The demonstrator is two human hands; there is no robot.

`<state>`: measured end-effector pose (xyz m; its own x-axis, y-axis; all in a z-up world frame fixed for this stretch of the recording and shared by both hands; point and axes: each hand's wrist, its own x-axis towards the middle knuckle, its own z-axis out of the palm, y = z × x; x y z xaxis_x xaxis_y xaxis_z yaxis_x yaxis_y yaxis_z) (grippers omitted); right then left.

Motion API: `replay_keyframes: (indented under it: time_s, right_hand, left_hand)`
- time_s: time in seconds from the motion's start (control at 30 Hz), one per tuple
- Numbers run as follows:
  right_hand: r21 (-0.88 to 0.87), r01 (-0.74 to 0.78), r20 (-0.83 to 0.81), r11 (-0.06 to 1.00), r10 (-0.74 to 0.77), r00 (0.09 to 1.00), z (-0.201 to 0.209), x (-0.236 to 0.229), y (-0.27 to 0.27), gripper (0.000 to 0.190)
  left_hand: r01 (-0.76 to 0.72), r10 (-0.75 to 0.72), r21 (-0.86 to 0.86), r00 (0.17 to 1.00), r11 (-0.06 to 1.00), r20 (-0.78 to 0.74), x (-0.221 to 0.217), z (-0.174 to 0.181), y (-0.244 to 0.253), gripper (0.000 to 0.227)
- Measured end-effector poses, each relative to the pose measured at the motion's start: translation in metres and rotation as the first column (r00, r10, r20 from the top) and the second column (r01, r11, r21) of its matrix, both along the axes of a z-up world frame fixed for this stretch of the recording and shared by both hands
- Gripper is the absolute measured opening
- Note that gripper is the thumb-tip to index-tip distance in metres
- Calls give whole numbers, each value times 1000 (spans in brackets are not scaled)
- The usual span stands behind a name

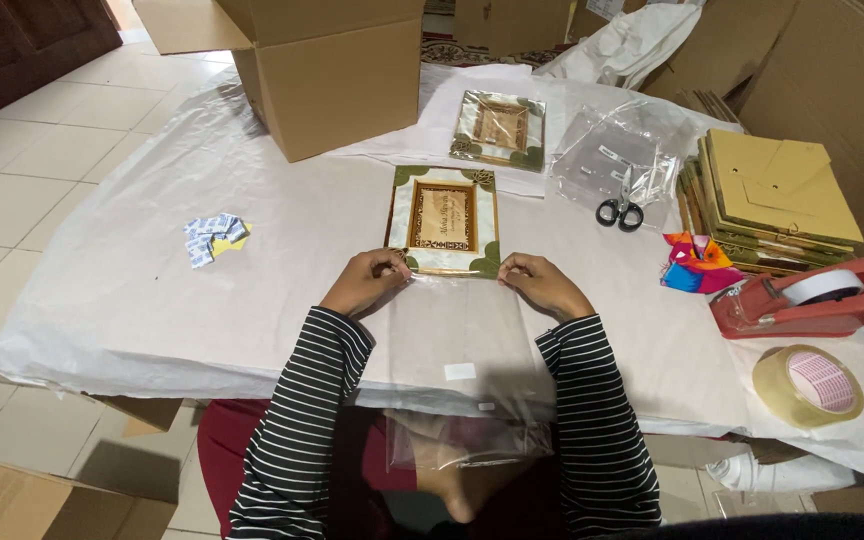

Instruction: The person wraps a picture frame in a plastic bag and seals it using adhesive tape.

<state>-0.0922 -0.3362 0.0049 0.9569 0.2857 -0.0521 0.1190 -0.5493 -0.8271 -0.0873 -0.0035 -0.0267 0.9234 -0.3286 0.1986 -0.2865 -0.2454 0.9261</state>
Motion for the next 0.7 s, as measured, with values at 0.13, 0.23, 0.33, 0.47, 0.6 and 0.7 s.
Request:
replay_keyframes:
  time_s: [0.13, 0.23, 0.33, 0.47, 0.6, 0.7]
  right_hand:
    - [-44, 39, 30, 998, -38, 999, 1, -1, 3, 16]
    - [-65, 63, 42, 996, -60, 997, -3, 0, 5, 17]
    - [-56, 74, 47, 996, -72, 996, -5, 0, 5, 18]
    - [-53, 63, 74, 997, -59, 995, -3, -3, 7, 20]
    - [-48, 68, 83, 997, -63, 995, -5, -1, 6, 22]
    - [-55, 61, 99, 997, -55, 994, -2, -3, 5, 23]
  left_hand:
    - [-36, 35, 27, 999, 999, 33, -1, -1, -1, 19]
    - [-70, 68, 47, 996, 996, 54, -2, 0, 0, 18]
    - [-99, 95, 56, 993, 994, 65, -6, 5, -1, 18]
    - [-170, 168, 47, 985, 984, 47, -7, -4, -1, 20]
    - [-207, 206, 45, 978, 977, 23, -9, -7, -1, 19]
    - [-212, 212, 67, 977, 975, 14, -9, -6, -1, 19]
